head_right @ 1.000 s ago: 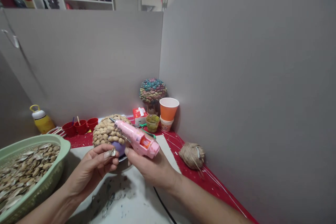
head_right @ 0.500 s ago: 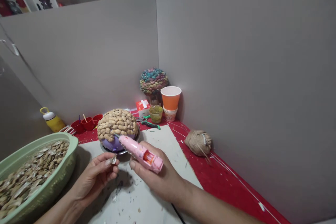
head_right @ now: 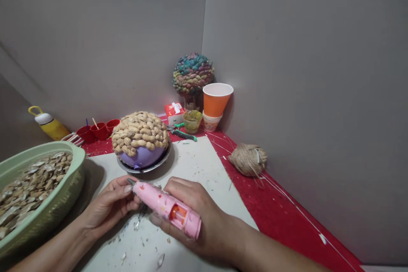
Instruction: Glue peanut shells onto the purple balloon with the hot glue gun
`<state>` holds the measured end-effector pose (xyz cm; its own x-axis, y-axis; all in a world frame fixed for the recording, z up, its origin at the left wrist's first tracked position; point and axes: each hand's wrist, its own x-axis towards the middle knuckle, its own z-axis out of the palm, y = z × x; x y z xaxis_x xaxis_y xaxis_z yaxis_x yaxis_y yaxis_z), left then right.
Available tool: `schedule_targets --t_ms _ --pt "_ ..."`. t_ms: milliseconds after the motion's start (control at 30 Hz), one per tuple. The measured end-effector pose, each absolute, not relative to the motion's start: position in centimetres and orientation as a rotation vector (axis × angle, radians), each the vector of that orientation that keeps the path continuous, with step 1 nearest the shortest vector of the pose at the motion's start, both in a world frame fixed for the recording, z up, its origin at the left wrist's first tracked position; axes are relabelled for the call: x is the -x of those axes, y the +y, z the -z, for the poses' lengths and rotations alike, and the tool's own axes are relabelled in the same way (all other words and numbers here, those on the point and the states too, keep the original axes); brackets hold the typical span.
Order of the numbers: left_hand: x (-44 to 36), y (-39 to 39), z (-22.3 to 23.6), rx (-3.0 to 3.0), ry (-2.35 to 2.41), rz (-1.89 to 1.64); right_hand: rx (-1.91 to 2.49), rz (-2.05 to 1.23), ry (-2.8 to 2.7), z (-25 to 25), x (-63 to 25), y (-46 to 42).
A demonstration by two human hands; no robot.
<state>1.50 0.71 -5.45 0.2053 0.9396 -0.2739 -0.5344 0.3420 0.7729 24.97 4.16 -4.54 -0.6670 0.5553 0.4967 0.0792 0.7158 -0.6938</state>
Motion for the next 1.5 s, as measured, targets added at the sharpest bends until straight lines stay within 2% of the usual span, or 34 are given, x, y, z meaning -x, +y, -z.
schedule_targets --t_ms 800,1500 --pt "-1.1 1.0 5.1 -0.606 0.907 -1.149 0.412 -0.484 -2.319 5.0 -25.1 5.2" --pt "-1.6 1.2 4.9 -0.587 0.958 -1.166 0.457 -0.470 -2.366 6.0 -25.1 5.6"
